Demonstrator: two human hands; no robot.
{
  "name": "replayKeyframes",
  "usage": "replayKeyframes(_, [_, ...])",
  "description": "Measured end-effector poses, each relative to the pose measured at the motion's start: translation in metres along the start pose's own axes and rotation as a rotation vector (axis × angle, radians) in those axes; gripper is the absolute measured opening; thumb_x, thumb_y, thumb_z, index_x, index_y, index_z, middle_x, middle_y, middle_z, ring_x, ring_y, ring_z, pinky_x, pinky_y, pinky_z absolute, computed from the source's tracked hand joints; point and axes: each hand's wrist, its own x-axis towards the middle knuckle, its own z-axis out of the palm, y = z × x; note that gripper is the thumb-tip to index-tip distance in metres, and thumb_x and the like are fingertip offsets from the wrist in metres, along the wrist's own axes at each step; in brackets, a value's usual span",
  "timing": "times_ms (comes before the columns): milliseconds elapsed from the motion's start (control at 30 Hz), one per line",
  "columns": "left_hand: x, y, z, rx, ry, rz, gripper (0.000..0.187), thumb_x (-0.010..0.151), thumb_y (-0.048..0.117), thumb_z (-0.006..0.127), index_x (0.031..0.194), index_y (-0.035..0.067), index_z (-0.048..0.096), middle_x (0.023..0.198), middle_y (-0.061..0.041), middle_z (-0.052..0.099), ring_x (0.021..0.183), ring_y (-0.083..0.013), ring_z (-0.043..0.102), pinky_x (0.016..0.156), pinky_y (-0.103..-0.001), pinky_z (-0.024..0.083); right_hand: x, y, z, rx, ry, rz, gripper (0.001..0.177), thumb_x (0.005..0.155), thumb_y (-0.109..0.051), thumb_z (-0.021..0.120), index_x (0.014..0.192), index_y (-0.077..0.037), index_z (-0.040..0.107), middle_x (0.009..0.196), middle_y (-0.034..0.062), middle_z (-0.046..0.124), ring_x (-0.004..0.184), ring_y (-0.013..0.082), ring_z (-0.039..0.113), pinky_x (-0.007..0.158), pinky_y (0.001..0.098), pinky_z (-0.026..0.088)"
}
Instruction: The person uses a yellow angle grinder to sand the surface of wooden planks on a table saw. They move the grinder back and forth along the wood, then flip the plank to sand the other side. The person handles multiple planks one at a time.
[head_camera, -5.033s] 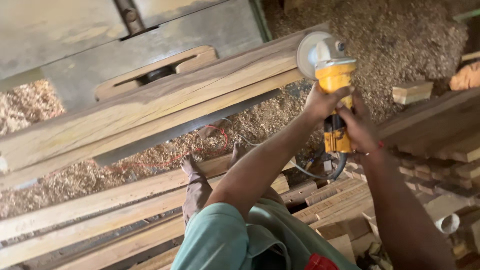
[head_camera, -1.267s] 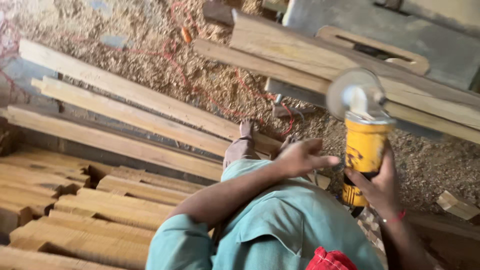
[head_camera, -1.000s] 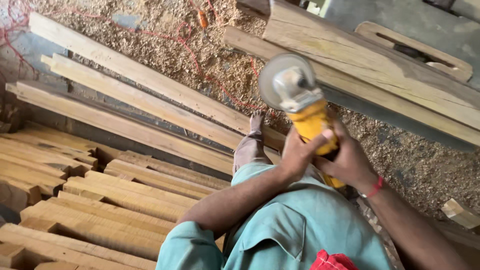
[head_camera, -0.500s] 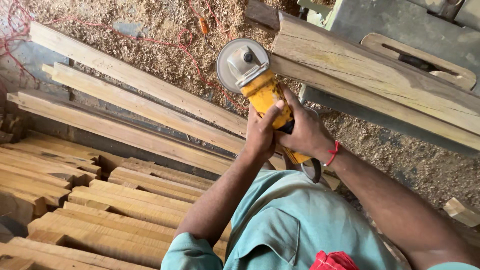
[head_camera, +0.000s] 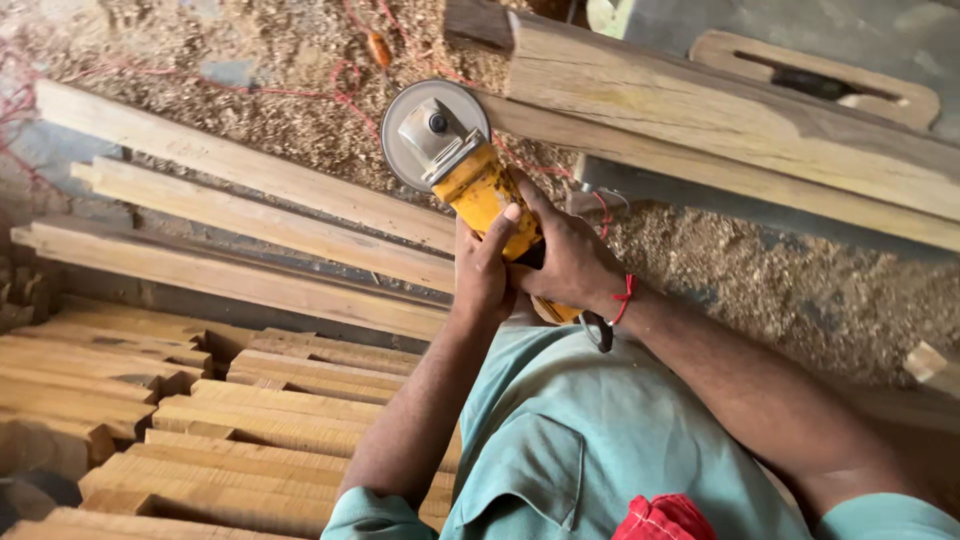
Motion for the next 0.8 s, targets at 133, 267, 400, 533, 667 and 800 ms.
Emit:
replayKeyframes(133, [-0.012, -0.023, 0.011, 0.015, -0.002, -0.047, 0.055, 0.093, 0.011, 0.071, 0.139, 0.003, 0.042, 0.122, -0.014, 0.061, 0.111, -0.0242, 0.064, 0.096, -0.039, 0.056, -0.025, 0.014, -0.009, -0.004, 0.083, -0.052, 0.110, 0.073, -0.020, 0.084, 0.163, -0.014, 0.022, 0.126, 0.0265, 0.068, 0.113, 0.0396, 0.071, 0.092, 0.0441, 0.058])
replayKeyframes(267, [-0.023, -0.050, 0.022, 0.095, -0.024, -0.071, 0.056, 0.094, 0.011, 0.072, 0.141, 0.003, 0.041, 0.124, -0.015, 0.060, 0.112, -0.0252, 0.064, 0.097, -0.039, 0.056, -0.054, 0.030, -0.025, -0.010, 0.057, 0.070, 0.113, 0.071, -0.022, 0.086, 0.163, -0.015, 0.020, 0.123, 0.0246, 0.069, 0.109, 0.0387, 0.072, 0.093, 0.0442, 0.058])
replayKeyframes(400, [-0.035, -0.078, 0.034, 0.114, -0.081, -0.097, 0.055, 0.095, 0.010, 0.072, 0.140, 0.004, 0.040, 0.123, -0.015, 0.061, 0.111, -0.0247, 0.064, 0.097, -0.039, 0.056, -0.082, 0.047, -0.040, 0.008, 0.096, 0.044, 0.115, 0.071, -0.021, 0.085, 0.164, -0.014, 0.018, 0.132, 0.0263, 0.065, 0.112, 0.0403, 0.071, 0.095, 0.0452, 0.058])
replayKeyframes(533, [-0.048, -0.114, 0.052, 0.142, -0.125, -0.124, 0.054, 0.095, 0.009, 0.071, 0.140, 0.003, 0.043, 0.122, -0.014, 0.062, 0.110, -0.0240, 0.065, 0.097, -0.039, 0.056, -0.112, 0.067, -0.056, -0.005, 0.115, 0.151, 0.119, 0.068, -0.021, 0.086, 0.164, -0.014, 0.016, 0.137, 0.0239, 0.063, 0.114, 0.0403, 0.069, 0.096, 0.0453, 0.057])
replayKeyframes(667, [-0.063, -0.160, 0.074, 0.142, -0.140, -0.183, 0.055, 0.094, 0.009, 0.072, 0.140, 0.005, 0.042, 0.122, -0.012, 0.063, 0.111, -0.0226, 0.065, 0.097, -0.038, 0.056, -0.153, 0.096, -0.080, -0.014, 0.176, 0.129, 0.117, 0.069, -0.021, 0.088, 0.162, -0.010, 0.017, 0.143, 0.0259, 0.057, 0.120, 0.0423, 0.065, 0.096, 0.0466, 0.055])
replayKeyframes(800, [-0.078, -0.216, 0.094, 0.215, -0.228, -0.188, 0.053, 0.095, 0.008, 0.074, 0.139, 0.002, 0.045, 0.119, -0.013, 0.065, 0.107, -0.0234, 0.067, 0.095, -0.038, 0.058, -0.200, 0.139, -0.105, 0.047, 0.203, 0.191, 0.113, 0.071, -0.021, 0.083, 0.163, -0.011, 0.018, 0.143, 0.0219, 0.059, 0.124, 0.0375, 0.066, 0.100, 0.0430, 0.055])
